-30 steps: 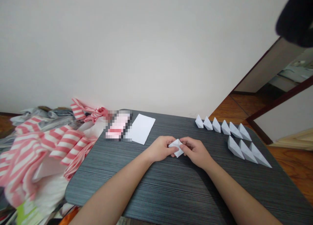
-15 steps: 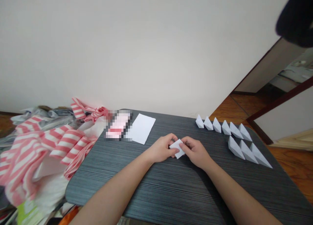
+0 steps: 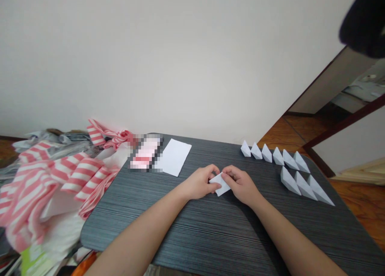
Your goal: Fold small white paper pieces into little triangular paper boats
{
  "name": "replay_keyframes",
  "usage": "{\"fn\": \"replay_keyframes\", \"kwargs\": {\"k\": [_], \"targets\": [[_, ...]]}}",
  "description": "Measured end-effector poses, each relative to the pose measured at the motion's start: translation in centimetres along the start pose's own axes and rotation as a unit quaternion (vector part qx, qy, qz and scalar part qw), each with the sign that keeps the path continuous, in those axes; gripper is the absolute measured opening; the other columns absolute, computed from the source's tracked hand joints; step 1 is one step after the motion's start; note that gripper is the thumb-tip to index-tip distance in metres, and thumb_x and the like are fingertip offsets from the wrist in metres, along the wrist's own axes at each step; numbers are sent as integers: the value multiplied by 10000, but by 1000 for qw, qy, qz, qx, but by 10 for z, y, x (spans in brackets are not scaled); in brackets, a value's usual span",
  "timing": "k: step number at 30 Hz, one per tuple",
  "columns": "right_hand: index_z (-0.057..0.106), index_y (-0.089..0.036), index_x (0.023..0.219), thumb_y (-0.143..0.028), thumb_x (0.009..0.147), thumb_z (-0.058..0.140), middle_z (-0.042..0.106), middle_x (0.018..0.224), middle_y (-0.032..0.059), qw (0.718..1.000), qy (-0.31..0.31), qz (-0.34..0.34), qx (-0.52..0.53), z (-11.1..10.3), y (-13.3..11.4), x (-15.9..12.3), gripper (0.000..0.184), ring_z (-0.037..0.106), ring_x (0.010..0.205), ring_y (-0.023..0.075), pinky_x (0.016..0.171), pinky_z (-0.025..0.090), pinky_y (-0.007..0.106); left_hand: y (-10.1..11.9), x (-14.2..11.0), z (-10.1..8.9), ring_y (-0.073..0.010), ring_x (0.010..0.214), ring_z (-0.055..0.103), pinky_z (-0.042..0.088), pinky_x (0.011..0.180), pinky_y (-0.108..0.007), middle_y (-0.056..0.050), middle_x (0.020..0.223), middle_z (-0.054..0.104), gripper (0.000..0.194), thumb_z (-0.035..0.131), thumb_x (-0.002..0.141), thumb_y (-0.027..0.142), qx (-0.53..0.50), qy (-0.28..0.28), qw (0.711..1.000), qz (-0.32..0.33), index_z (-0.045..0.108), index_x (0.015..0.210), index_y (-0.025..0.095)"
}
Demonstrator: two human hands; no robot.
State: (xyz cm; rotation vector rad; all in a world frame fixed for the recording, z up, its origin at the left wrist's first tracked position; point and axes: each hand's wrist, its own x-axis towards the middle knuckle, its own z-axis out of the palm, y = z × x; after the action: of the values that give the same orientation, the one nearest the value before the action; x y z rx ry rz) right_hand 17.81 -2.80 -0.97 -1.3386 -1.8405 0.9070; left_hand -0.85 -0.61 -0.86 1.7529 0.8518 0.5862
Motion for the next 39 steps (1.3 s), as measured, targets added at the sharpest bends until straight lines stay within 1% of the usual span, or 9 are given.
{"fn": "replay_keyframes", "kwargs": {"k": [5,9,13,16,21,26,29,34,39], "targets": [[564,-182,792,-295,869,486,531,639,-12,1000,19,-18,-5,-2,-4,1,158,494,581,125,551,379,245,3,-1,0,-127,597,594,413,565,-215,5,660,631,276,598,747,266,-4,-6,1000,-6,526,993,164],[551,-181,789,-303,861,497,528,626,-15,998,42,-2,39,-3,-2,1,151,498,564,121,522,380,234,2,0,1,-127,597,593,439,557,-222,-24,666,629,201,536,794,325,-32,-16,999,-24,577,857,139],[541,-179,851,-329,879,469,585,619,-10,994,-2,32,106,-2,-1,0,168,546,523,117,502,405,226,-3,3,1,-113,554,573,454,530,-221,-24,658,613,204,520,805,325,-95,12,995,-35,563,846,130],[548,-169,835,-346,889,454,622,604,0,990,-35,63,123,-1,0,-1,207,542,444,99,449,396,211,-5,4,0,-105,544,563,456,522,-220,-24,664,608,197,521,807,317,-124,34,991,-32,553,860,131],[537,-163,768,-375,881,466,640,593,14,986,-35,92,134,0,0,0,251,539,408,93,381,361,192,-4,4,-1,-106,544,562,454,517,-220,-29,656,604,202,527,805,318,-136,35,990,-30,554,842,121],[529,-165,794,-426,866,474,650,628,28,979,-40,106,171,0,4,0,276,600,469,131,367,371,201,-3,4,-1,-107,546,567,457,523,-224,-30,654,608,215,528,807,331,-145,34,988,-35,551,850,121],[531,-164,771,-444,864,470,658,633,39,978,-45,112,169,-1,6,0,301,610,488,140,367,362,203,-4,5,-1,-107,538,566,455,517,-222,-30,648,611,230,530,810,352,-148,36,988,-36,545,832,123],[539,-160,742,-411,873,473,653,605,23,982,-28,104,156,-2,4,0,291,574,435,104,388,364,196,-2,5,-2,-108,523,566,470,518,-236,-46,635,614,352,417,866,426,-169,22,985,-32,549,766,115],[526,-158,787,-435,843,507,657,637,26,972,-47,118,198,1,2,1,283,575,428,110,336,335,188,1,4,-4,-106,518,568,476,520,-234,-48,642,621,371,414,869,429,-168,28,985,-29,563,757,108]]}}
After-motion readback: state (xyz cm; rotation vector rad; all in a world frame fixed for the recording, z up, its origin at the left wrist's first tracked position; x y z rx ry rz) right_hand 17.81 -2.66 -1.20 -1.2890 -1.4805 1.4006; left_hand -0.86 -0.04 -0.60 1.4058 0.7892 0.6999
